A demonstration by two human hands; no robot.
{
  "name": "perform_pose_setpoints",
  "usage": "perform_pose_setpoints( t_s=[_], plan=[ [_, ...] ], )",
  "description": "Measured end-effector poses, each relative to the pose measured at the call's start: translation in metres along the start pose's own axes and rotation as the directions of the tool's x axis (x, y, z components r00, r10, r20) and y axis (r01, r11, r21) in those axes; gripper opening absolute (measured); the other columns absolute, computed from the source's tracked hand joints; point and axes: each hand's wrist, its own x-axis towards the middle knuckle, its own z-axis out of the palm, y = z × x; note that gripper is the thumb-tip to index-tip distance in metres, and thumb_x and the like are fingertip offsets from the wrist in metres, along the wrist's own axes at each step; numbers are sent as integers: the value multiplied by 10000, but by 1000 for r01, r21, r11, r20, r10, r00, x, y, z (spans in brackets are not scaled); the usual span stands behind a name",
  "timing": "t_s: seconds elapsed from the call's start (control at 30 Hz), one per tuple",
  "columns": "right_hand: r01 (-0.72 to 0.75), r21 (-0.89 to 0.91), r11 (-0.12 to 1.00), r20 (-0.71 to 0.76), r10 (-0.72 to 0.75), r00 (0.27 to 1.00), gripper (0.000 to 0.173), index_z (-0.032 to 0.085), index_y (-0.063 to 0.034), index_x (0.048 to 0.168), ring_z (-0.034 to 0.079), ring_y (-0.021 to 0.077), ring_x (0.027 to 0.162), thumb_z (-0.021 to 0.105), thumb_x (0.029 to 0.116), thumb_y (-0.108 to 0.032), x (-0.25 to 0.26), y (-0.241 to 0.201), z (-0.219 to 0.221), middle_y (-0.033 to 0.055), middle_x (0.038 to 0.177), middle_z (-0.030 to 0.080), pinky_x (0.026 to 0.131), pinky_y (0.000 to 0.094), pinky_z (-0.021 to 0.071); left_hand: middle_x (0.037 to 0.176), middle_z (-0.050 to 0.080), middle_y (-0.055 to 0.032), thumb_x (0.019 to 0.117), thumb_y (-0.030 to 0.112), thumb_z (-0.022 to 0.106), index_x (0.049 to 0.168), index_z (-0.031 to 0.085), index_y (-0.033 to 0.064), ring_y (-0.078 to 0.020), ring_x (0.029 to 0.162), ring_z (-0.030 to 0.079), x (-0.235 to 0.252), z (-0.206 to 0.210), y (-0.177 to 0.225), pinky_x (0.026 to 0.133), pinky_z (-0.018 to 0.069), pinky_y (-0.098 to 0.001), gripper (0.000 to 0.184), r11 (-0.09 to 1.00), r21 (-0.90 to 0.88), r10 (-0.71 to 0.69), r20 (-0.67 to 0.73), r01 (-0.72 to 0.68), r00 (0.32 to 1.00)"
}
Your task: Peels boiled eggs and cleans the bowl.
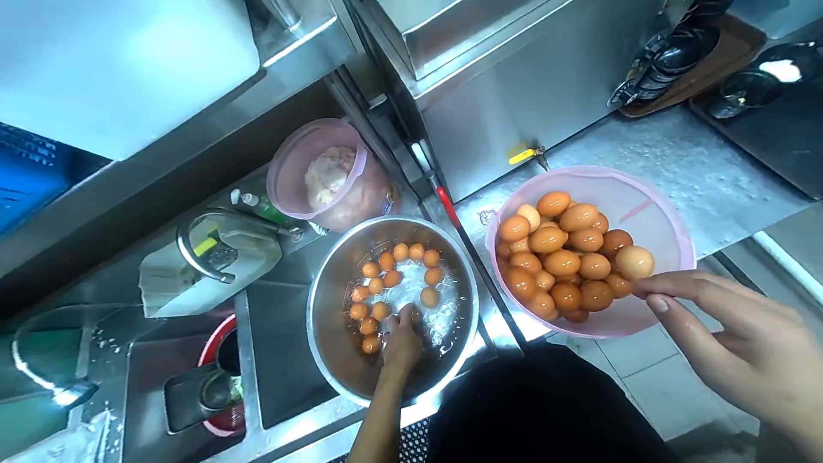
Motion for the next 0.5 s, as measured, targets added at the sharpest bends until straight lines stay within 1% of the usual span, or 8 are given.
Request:
perform_pose_setpoints(
  t_s=[0.03, 0.1, 0.13, 0.23, 0.33, 0.4, 0.5],
  plan=[
    [2, -3, 1000, 3, -2, 1000, 282, 738, -119, 1085, 674, 86, 1013, 506, 1029, -269, 0, 0, 0, -8, 1069, 714, 877, 320, 583, 1550, 411, -206, 956, 131, 596, 1584, 359, 331, -460, 1290, 541, 1, -1, -1, 988, 522, -602, 700, 1000, -5, 14, -17, -14, 1000],
    [6, -4, 1000, 8, -6, 1000, 277, 735, -123, 1084, 669, 76, 996, 506, 1029, -267, 0, 1, 0, -13, 1058, 708, 859, 311, 581, 1547, 445, -171, 986, 124, 563, 1572, 397, 313, -427, 1314, 537, 3, -4, -3, 1030, 500, -585, 637, 999, 4, 40, -45, -39, 998],
    [6, -5, 1000, 8, -5, 1000, 276, 737, -125, 1083, 670, 71, 984, 507, 1028, -268, 1, 1, 1, -17, 1051, 707, 847, 307, 584, 1540, 464, -162, 993, 127, 555, 1565, 413, 308, -416, 1311, 547, 4, -5, -3, 1034, 500, -579, 616, 999, 11, 54, -63, -53, 997],
    [2, -1, 1000, 15, -1, 1000, 278, 737, -127, 1078, 667, 63, 959, 504, 1024, -268, 2, 1, 3, -25, 1034, 703, 823, 296, 583, 1506, 497, -179, 1013, 178, 575, 1568, 410, 312, -418, 1273, 580, 6, -10, 0, 1017, 510, -583, 594, 997, 34, 66, -84, -63, 994],
    [8, -7, 1000, 24, -8, 1000, 278, 735, -137, 1083, 668, 66, 979, 500, 1028, -274, 3, 2, 3, -35, 1043, 706, 835, 303, 582, 1488, 512, -183, 1009, 203, 591, 1571, 399, 314, -414, 1268, 583, 11, -12, 5, 1011, 512, -583, 605, 998, 52, 44, -84, -39, 995],
    [16, -14, 1000, 28, -15, 999, 279, 734, -126, 1077, 667, 63, 975, 497, 1024, -264, 5, 2, 3, -30, 1041, 706, 835, 300, 581, 1506, 488, -191, 1012, 205, 582, 1573, 392, 330, -426, 1272, 574, 12, -12, 10, 1001, 515, -588, 605, 998, 61, 8, -92, -3, 996],
    [20, -21, 1000, 27, -19, 999, 279, 739, -119, 1065, 669, 64, 963, 499, 1018, -253, 5, 3, 3, -26, 1032, 708, 828, 299, 581, 1534, 421, -232, 999, 161, 578, 1565, 392, 333, -475, 1273, 551, 17, -11, 14, 969, 529, -609, 620, 995, 93, -25, -106, 35, 994]
  ],
)
